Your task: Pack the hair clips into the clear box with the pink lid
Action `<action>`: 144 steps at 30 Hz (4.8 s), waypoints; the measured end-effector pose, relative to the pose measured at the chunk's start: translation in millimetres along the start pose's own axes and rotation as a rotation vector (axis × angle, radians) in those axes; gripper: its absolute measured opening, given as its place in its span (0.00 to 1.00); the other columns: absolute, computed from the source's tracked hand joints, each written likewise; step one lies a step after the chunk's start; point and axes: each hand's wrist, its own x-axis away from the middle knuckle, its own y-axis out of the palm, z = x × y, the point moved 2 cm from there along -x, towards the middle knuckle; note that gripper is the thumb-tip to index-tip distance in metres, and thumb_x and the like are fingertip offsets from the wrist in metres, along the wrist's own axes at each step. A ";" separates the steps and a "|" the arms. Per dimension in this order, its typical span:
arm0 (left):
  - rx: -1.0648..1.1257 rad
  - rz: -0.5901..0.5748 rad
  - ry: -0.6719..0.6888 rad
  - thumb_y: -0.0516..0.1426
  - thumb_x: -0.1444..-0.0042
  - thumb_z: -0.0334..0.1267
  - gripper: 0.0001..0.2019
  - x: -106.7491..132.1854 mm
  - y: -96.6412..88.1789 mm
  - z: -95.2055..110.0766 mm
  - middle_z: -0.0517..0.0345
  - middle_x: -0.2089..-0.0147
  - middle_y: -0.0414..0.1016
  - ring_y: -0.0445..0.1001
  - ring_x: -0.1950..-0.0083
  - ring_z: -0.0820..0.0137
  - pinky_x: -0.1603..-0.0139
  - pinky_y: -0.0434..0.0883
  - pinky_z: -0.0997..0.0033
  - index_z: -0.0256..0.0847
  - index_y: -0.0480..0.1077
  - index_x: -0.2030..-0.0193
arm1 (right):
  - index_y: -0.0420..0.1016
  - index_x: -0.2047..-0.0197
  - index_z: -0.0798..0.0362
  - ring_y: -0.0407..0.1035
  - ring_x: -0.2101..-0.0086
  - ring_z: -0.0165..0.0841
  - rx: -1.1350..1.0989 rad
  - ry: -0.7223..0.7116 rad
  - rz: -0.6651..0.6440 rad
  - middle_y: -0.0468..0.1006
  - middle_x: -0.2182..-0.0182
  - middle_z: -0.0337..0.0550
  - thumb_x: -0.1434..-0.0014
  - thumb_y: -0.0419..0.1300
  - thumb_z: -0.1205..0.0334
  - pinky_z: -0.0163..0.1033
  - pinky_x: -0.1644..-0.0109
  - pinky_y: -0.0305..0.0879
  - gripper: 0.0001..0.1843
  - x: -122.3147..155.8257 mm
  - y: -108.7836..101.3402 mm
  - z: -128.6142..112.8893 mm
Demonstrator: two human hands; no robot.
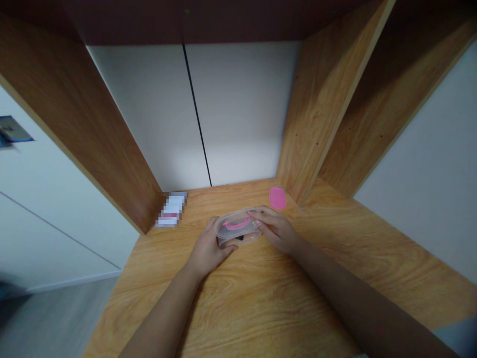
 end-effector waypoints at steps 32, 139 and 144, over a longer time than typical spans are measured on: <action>-0.097 0.026 0.230 0.60 0.47 0.27 0.31 3.5 0.5 10.3 0.44 0.39 0.65 0.66 0.37 0.57 0.36 0.70 0.51 0.43 0.61 0.35 | 0.72 0.41 0.46 0.76 0.53 0.37 0.209 -0.372 0.213 0.81 0.53 0.48 0.41 0.55 0.75 0.45 0.52 0.76 0.27 -0.7 -13.7 -25.3; -0.196 0.112 -0.162 0.58 0.36 0.48 0.23 3.0 -4.5 -29.1 0.42 0.46 0.77 0.75 0.43 0.54 0.42 0.70 0.48 0.40 0.66 0.39 | 0.83 0.59 0.47 0.74 0.59 0.36 0.080 -0.020 -0.362 0.83 0.63 0.41 0.43 0.64 0.68 0.44 0.51 0.66 0.10 1.1 28.0 -18.1; -0.204 0.113 -0.169 0.58 0.37 0.49 0.23 2.9 -4.1 -29.1 0.43 0.45 0.77 0.75 0.44 0.54 0.41 0.70 0.48 0.40 0.67 0.39 | 0.82 0.58 0.48 0.76 0.61 0.34 -0.065 0.009 -0.303 0.84 0.64 0.40 0.40 0.64 0.67 0.40 0.52 0.68 0.08 -1.6 28.0 -24.1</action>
